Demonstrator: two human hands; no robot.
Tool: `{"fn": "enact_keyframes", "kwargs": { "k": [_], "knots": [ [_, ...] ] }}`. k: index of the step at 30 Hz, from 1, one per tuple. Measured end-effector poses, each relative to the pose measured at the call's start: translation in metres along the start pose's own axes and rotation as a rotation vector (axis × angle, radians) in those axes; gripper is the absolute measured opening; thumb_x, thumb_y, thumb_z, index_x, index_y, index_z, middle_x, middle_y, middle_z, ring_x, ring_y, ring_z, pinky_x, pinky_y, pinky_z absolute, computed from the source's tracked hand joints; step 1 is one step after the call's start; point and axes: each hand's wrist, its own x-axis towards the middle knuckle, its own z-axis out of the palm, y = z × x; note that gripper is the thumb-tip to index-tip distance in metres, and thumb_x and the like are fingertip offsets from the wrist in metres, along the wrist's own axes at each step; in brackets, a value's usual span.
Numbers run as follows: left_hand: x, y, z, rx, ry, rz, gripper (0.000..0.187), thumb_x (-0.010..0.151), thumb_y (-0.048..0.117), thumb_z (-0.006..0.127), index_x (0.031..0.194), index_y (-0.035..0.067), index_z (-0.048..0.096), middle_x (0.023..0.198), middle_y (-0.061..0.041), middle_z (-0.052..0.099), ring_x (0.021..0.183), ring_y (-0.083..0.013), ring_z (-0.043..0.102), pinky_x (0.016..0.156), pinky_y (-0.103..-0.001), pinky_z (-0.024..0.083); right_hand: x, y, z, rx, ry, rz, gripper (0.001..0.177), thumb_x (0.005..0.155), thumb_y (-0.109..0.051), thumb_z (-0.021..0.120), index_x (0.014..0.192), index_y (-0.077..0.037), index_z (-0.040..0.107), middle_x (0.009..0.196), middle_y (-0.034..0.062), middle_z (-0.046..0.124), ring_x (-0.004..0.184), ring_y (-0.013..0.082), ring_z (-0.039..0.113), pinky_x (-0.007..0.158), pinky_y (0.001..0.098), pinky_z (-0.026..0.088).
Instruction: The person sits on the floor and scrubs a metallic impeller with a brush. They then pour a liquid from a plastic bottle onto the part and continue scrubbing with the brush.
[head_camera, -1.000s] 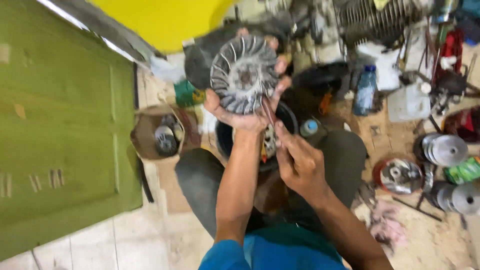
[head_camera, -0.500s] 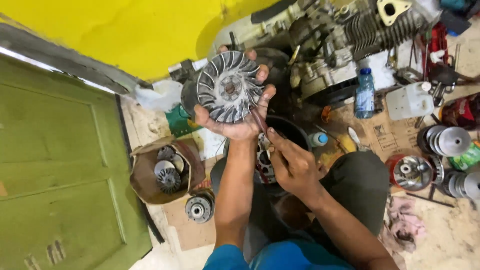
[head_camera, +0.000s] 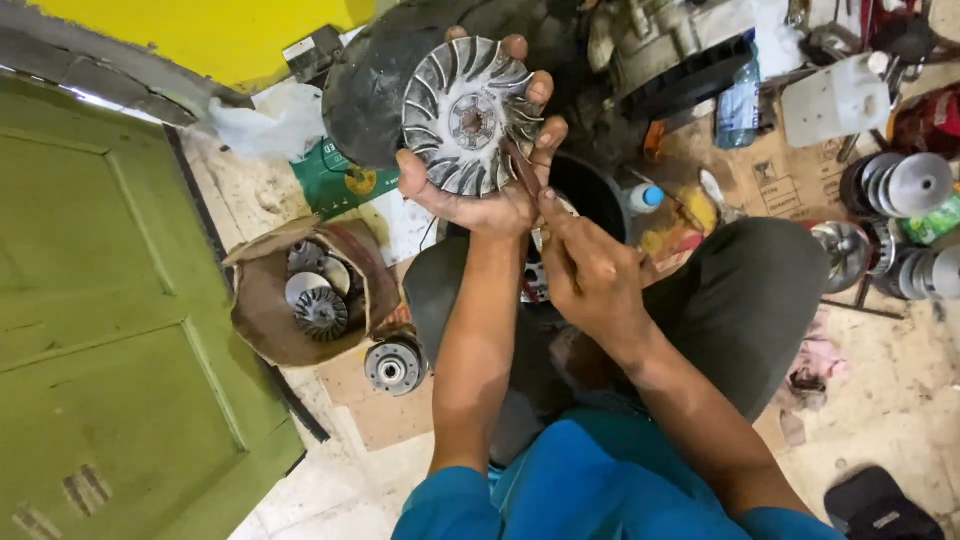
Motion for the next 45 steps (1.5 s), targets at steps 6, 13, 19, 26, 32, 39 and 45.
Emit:
{"fn": "enact_keyframes", "kwargs": {
  "k": [6, 13, 19, 26, 32, 39, 45],
  "knots": [
    [-0.004, 0.006, -0.006, 0.030, 0.008, -0.036, 0.079, 0.090, 0.059, 0.059, 0.152, 0.016, 0.037, 0.138, -0.020, 0.048, 0.106, -0.0298, 0.050, 0.078, -0.037, 0.045, -0.017, 0.001, 0.007, -0.044, 0.004, 0.033, 0.050, 0.103, 0.006, 0.053, 0.148, -0.007, 0.038, 0.086, 0.0123, 0.062, 0.071, 0.0247, 0.056, 0.059, 0.0378, 0.042],
    [0.005, 0.015, 0.000, 0.006, -0.033, -0.068, 0.078, 0.090, 0.058, 0.061, 0.150, 0.013, 0.039, 0.138, -0.020, 0.048, 0.108, -0.0299, 0.051, 0.079, -0.037, 0.042, -0.004, -0.006, 0.012, 0.133, 0.022, 0.031, 0.039, 0.099, 0.005, 0.053, 0.137, 0.003, 0.046, 0.103, 0.0181, 0.067, 0.085, 0.0265, 0.066, 0.074, 0.0369, 0.053],
    [-0.001, 0.022, 0.000, 0.083, -0.031, -0.030, 0.085, 0.088, 0.065, 0.059, 0.153, 0.015, 0.038, 0.138, -0.020, 0.048, 0.108, -0.0292, 0.049, 0.076, -0.035, 0.044, -0.009, -0.004, 0.024, 0.144, 0.035, 0.036, 0.036, 0.101, 0.000, 0.048, 0.137, 0.004, 0.047, 0.115, 0.0213, 0.066, 0.096, 0.0299, 0.069, 0.080, 0.0390, 0.055],
    [-0.008, 0.025, 0.004, 0.056, 0.039, -0.053, 0.076, 0.089, 0.052, 0.062, 0.148, 0.010, 0.040, 0.134, -0.023, 0.052, 0.107, -0.0340, 0.056, 0.076, -0.040, 0.049, -0.007, -0.009, 0.024, -0.015, 0.044, -0.002, 0.042, 0.100, 0.004, 0.052, 0.142, -0.002, 0.044, 0.104, 0.0193, 0.067, 0.086, 0.0298, 0.067, 0.070, 0.0363, 0.052],
    [-0.008, 0.026, 0.009, 0.012, 0.129, -0.085, 0.077, 0.086, 0.049, 0.066, 0.148, 0.011, 0.039, 0.133, -0.024, 0.051, 0.105, -0.0343, 0.055, 0.076, -0.042, 0.052, -0.004, -0.007, 0.021, -0.004, 0.033, 0.027, 0.041, 0.099, 0.003, 0.053, 0.139, -0.001, 0.047, 0.106, 0.0201, 0.067, 0.090, 0.0315, 0.068, 0.070, 0.0388, 0.052],
    [-0.009, 0.022, -0.028, 0.152, 0.140, 0.025, 0.096, 0.081, 0.067, 0.056, 0.156, 0.019, 0.020, 0.145, -0.025, 0.036, 0.111, -0.0409, 0.053, 0.077, -0.044, 0.052, 0.011, -0.019, 0.021, -0.015, 0.201, 0.085, 0.026, 0.082, 0.003, 0.064, 0.107, -0.002, 0.073, 0.084, 0.0169, 0.072, 0.070, 0.0334, 0.070, 0.055, 0.0370, 0.056],
    [-0.011, 0.022, 0.005, 0.014, 0.164, -0.070, 0.082, 0.081, 0.051, 0.067, 0.148, 0.014, 0.036, 0.133, -0.024, 0.046, 0.104, -0.0363, 0.052, 0.079, -0.043, 0.052, -0.017, -0.003, 0.020, 0.082, 0.034, 0.052, 0.038, 0.095, 0.004, 0.055, 0.133, 0.007, 0.049, 0.108, 0.0206, 0.068, 0.092, 0.0304, 0.070, 0.075, 0.0384, 0.057]
  ]
}}
